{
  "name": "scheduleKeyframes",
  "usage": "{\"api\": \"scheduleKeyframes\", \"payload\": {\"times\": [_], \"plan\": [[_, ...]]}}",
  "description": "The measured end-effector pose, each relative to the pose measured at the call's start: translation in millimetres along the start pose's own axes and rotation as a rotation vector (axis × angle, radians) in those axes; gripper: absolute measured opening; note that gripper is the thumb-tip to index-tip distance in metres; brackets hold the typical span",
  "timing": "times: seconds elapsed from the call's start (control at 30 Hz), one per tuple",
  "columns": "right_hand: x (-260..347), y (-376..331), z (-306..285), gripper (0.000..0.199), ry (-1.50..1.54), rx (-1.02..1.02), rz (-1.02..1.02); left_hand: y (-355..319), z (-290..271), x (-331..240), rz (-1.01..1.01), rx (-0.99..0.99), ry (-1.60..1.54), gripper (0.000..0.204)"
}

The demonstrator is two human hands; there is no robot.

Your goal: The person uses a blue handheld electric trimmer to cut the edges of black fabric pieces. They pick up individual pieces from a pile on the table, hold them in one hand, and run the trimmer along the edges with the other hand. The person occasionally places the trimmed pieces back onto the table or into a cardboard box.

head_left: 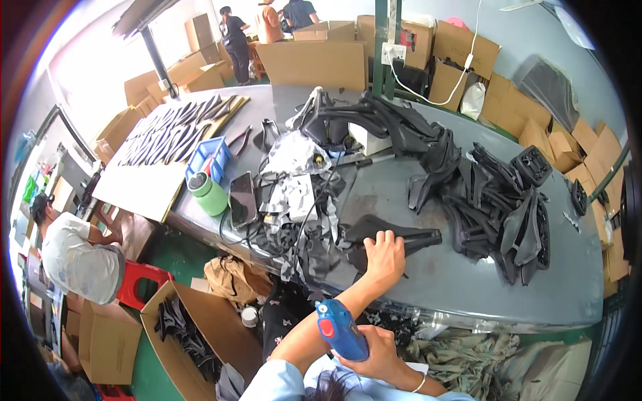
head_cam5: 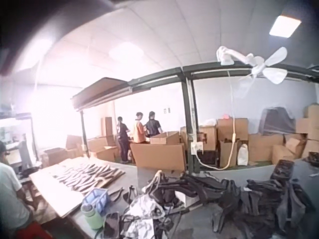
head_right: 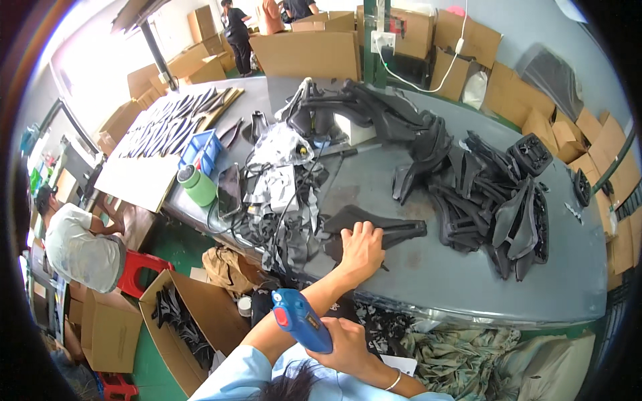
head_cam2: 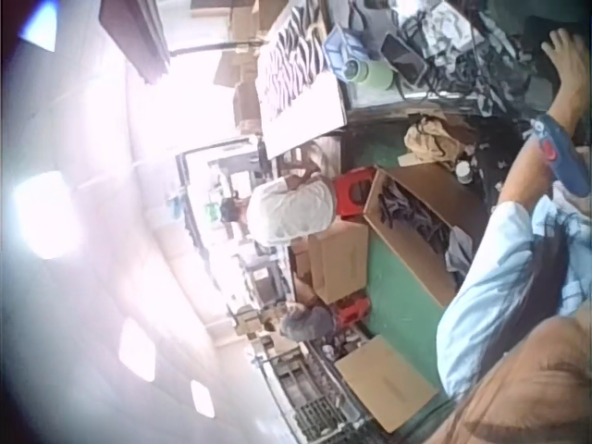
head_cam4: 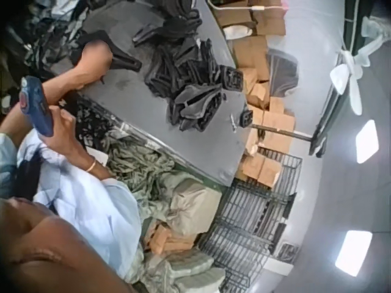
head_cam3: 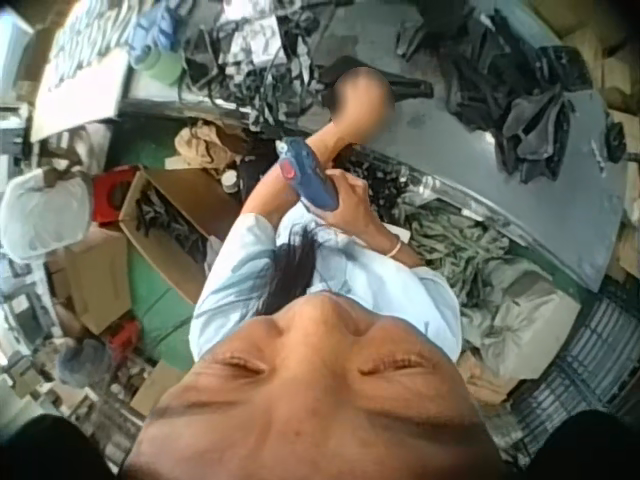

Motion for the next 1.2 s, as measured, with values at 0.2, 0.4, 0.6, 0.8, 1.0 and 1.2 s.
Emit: {"api": "scheduleKeyframes", "payload": {"times": [0.2, 0.4, 0.6, 0.8, 1.0, 1.2], "plan": [[-10.5, 2.1, -11.3, 0.047, -0.036, -0.066, 0.081, -4.0, -48.4, 42.4, -0.248, -0.074, -0.404, 0.039], [-26.3, 9.5, -28.3, 0.047, 0.072, -0.265, 0.270, -59.9, -150.1, 98.7, -0.566, -0.556, -1.560, 0.024], [-30.0, 42.3, -26.4, 0.047, 0.545, -0.333, 0.393, -118.7, -145.4, 84.7, -0.251, -0.533, -1.990, 0.030], [-5.6, 64.8, -23.9, 0.043, 0.278, -0.294, 0.325, -166.8, -96.9, 68.1, -0.152, -0.464, -1.967, 0.034], [-11.7, 72.9, -30.5, 0.039, 0.294, -0.289, 0.238, -202.8, -123.0, 42.9, -0.417, 0.271, -1.250, 0.016], [-12.0, 56.1, -29.7, 0.047, 0.280, 0.040, 0.332, -165.5, -190.8, 94.1, -0.346, -0.332, -0.675, 0.056]]}}
Point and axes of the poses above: each hand's wrist, its own y-axis towards the middle knuckle, its own z-axis out of the palm, x = y × z, the point moved 5 cm from there along y, towards the middle knuckle, and after that the axes turned 3 degrees about y, right-handed, at the moved point
